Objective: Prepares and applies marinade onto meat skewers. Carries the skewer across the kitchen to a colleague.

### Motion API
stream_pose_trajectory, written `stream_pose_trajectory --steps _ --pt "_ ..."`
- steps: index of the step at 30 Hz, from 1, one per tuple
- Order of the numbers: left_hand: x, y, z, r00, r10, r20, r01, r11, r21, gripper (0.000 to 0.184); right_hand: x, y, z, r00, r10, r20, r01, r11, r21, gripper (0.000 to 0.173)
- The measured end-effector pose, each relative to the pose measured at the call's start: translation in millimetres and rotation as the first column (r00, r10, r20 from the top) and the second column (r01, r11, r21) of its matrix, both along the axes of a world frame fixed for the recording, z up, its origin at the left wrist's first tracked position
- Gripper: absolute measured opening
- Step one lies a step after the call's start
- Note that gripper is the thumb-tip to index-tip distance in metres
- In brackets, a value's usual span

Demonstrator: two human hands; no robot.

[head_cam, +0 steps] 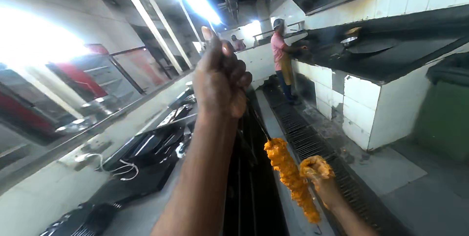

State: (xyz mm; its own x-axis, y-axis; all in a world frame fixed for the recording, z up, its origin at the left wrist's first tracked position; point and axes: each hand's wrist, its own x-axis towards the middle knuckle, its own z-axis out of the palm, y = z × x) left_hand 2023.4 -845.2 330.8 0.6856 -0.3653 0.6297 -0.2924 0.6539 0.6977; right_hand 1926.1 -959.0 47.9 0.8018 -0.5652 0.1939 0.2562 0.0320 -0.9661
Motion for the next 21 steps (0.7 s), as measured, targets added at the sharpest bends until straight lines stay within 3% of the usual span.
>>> stream_pose_trajectory --steps 2,5,7,10,15,21 --pt "61.0 -18.6 -5.7 1.000 -0.011 0.000 0.011 1.000 0.011 0.049 56.0 -14.7 9.4 0.999 -0.015 -0.037 0.014 0.999 -0.036 0.025" --pt "152.4 -49.7 -23.9 1.000 -0.020 -0.002 0.020 0.999 0.038 0.049 142.8 -50.8 19.5 0.987 -0.145 0.075 0.147 0.989 -0.021 0.026" --pt "213.4 -74.8 -45.2 0.999 -0.047 -0.009 0.047 0.998 0.047 0.050 199.7 -77.9 28.5 0.990 -0.105 0.098 0.112 0.991 -0.068 0.024" --pt "307.2 -118.7 -79.7 0.997 -0.072 -0.013 0.073 0.994 0.081 0.047 292.8 -120.8 38.2 0.996 0.011 0.089 0.016 0.953 -0.302 0.028" --pt "452.5 -191.4 -116.4 0.988 -0.143 -0.054 0.149 0.981 0.125 0.045 455.4 -179.8 44.1 0.944 0.109 -0.313 -0.261 0.825 -0.501 0.036" --pt "618.0 -260.1 -134.0 0.969 -0.234 -0.079 0.240 0.966 0.091 0.041 619.7 -240.2 37.7 0.884 0.016 -0.467 -0.275 0.826 -0.492 0.043"
